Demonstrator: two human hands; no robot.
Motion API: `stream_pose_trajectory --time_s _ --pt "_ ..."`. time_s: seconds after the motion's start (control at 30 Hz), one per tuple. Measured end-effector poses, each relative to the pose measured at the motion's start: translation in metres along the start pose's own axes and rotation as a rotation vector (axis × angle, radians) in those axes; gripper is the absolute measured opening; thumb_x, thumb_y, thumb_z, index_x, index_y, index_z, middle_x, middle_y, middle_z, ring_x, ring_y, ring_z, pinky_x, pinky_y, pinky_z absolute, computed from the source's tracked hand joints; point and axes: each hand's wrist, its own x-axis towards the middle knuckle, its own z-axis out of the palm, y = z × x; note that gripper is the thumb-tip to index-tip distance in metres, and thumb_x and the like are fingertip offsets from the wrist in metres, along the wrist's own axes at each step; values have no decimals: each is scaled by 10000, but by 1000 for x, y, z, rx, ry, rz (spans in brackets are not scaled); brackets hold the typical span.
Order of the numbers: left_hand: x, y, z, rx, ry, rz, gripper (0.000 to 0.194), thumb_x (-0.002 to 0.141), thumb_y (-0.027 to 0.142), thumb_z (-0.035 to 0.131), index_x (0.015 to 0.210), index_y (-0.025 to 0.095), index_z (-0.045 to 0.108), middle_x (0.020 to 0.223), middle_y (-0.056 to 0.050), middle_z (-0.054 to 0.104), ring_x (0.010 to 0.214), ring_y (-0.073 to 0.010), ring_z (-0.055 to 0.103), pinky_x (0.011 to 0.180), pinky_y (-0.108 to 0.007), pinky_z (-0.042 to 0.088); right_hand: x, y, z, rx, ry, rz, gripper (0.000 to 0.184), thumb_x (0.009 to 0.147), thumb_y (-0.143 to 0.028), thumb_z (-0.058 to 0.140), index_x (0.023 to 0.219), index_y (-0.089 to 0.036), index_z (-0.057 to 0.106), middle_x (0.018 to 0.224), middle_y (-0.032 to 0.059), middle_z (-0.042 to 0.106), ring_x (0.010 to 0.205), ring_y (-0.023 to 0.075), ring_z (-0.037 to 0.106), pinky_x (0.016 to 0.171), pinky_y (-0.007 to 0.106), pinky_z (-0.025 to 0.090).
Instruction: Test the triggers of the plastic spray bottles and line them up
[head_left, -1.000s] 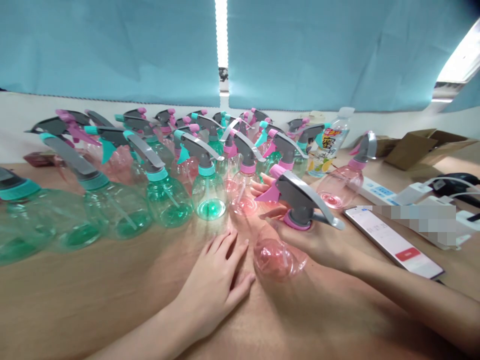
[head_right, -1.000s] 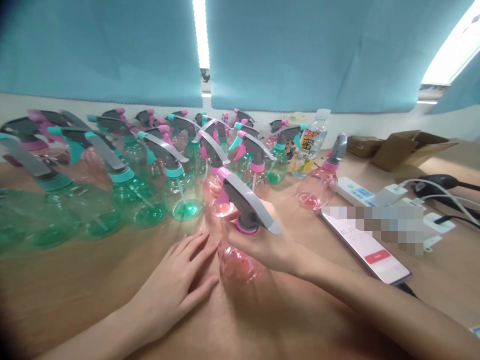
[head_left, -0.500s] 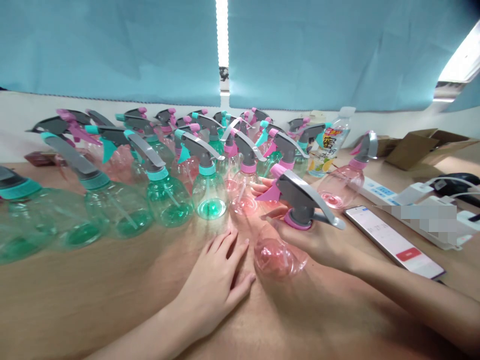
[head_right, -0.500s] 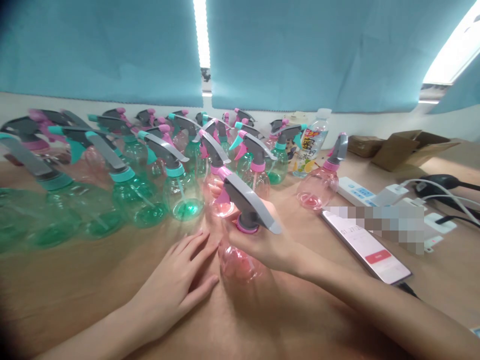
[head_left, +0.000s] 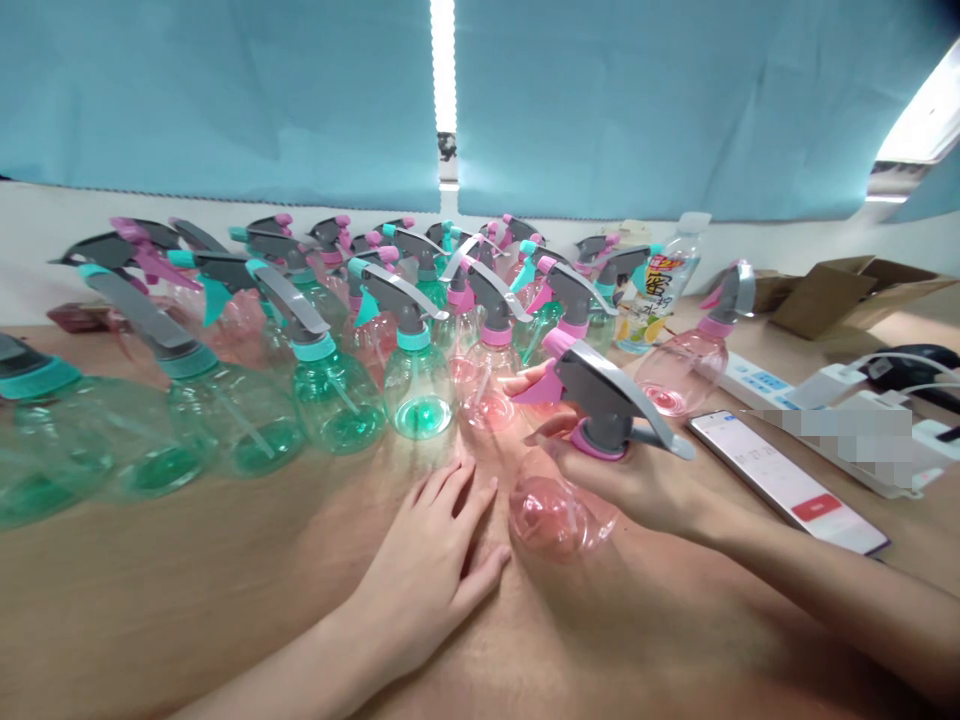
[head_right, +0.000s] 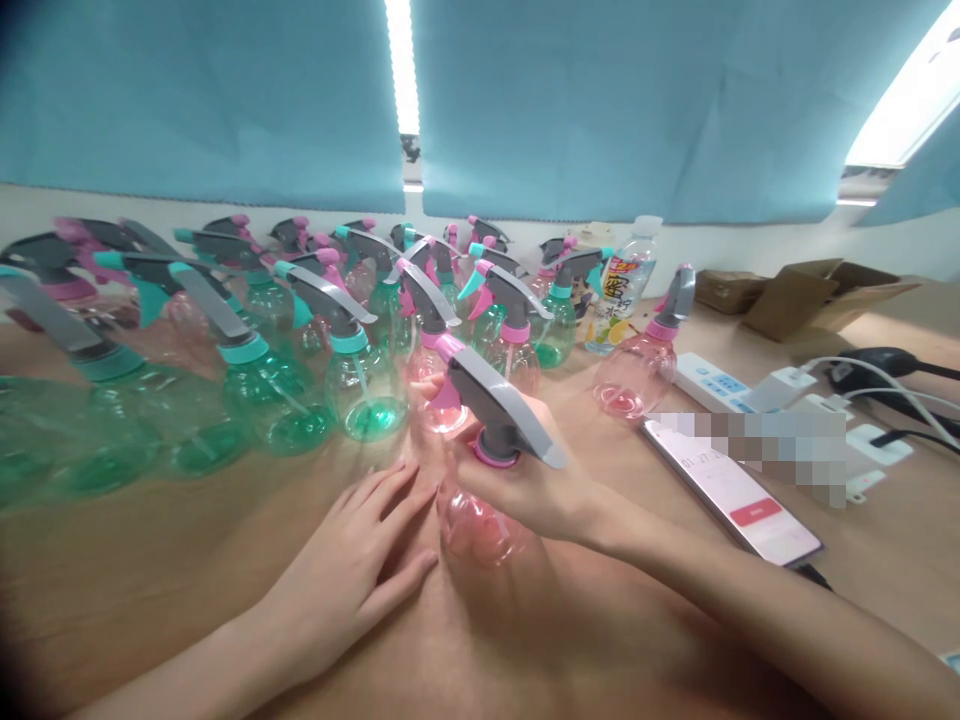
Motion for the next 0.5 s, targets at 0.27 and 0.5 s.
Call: stream_pose_trajectory --time_s 0.27,0.5 --pt "4 5 -11 18 -86 -19 458 918 360 509 1328 156 498 1403 -172 465 1291 -351 405 1006 -528 381 3 -10 -4 -24 17 -19 212 680 -169 488 555 -234 329 504 -55 327 493 106 347 450 255 340" --pt "3 2 -7 8 -43 -2 461 921 367 502 1343 183 477 1391 -156 478 1284 -345 410 997 -526 385 3 -10 -7 112 -40 -66 156 659 -115 478 596 -224 386 625 -37 499 521 89 408 478 234 396"
